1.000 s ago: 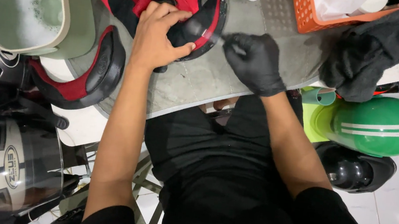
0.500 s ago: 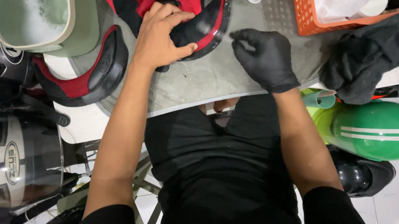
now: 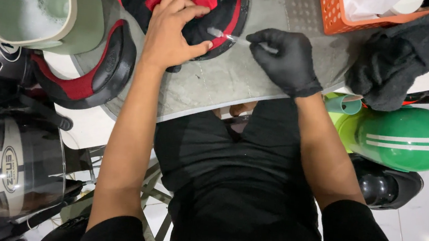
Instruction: The person sprays a cleaning solution onto the interior padding of a red motorcycle helmet and scrubs the fabric with a toothbrush. They repeatedly dip the toothbrush into a bucket of soapy water to rinse it while continuing to clean different sections of the helmet's interior.
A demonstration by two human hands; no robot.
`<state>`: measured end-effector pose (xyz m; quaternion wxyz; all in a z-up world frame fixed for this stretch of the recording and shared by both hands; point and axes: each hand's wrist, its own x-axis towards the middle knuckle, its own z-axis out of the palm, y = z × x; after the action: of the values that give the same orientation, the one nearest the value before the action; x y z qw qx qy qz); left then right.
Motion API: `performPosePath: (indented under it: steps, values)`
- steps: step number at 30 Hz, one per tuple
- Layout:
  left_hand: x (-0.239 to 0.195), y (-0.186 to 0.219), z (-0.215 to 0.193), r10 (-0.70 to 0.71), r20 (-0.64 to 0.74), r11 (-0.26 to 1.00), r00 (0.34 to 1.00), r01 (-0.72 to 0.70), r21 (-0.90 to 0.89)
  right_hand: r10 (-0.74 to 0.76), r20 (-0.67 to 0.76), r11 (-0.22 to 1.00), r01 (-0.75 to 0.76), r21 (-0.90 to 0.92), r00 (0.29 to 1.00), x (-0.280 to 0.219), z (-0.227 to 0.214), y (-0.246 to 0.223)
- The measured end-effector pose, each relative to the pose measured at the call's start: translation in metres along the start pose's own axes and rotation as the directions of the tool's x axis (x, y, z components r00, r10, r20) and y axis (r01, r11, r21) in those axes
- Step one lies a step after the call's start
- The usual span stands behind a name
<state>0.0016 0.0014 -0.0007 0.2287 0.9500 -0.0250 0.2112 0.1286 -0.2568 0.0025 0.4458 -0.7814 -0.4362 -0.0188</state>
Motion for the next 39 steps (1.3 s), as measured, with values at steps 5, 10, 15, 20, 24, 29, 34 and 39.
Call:
performPosePath:
  steps: [5,10,15,20,24,29,34,39]
  values:
    - [-0.001,0.0,0.0,0.005,-0.001,1.0,1.0,-0.005,0.01,-0.123,-0.18,0.91,0.038,-0.414,0.976,0.0,0.001,0.011]
    - [-0.001,0.001,0.0,0.002,0.003,1.0,1.0,-0.002,0.017,-0.127,-0.078,0.942,0.095,-0.323,0.989,0.007,-0.008,0.011]
    - [0.0,0.003,-0.002,-0.023,0.018,1.0,1.0,0.023,0.003,0.003,-0.024,0.989,-0.006,-0.151,1.0,0.004,-0.009,0.003]
    - [0.0,0.004,-0.003,-0.028,0.019,0.999,0.999,0.028,-0.015,0.1,-0.006,0.994,-0.1,-0.052,0.995,-0.004,-0.004,0.011]
    - [0.0,0.003,-0.003,-0.02,0.008,1.0,1.0,0.02,-0.007,-0.011,-0.035,0.995,0.007,-0.101,0.999,-0.01,0.0,0.015]
    - [0.0,-0.001,0.0,-0.058,0.019,0.998,0.998,0.058,-0.002,-0.116,-0.098,0.982,0.099,-0.163,0.988,-0.01,-0.002,0.009]
    - [-0.002,-0.01,0.008,-0.061,-0.045,0.998,0.997,0.06,-0.026,-0.119,-0.123,0.979,0.096,-0.181,0.985,-0.009,-0.007,0.001]
    - [-0.002,-0.008,0.007,-0.079,-0.036,0.997,0.996,0.078,-0.029,-0.046,-0.17,0.995,0.029,-0.101,0.984,-0.007,-0.004,0.003]
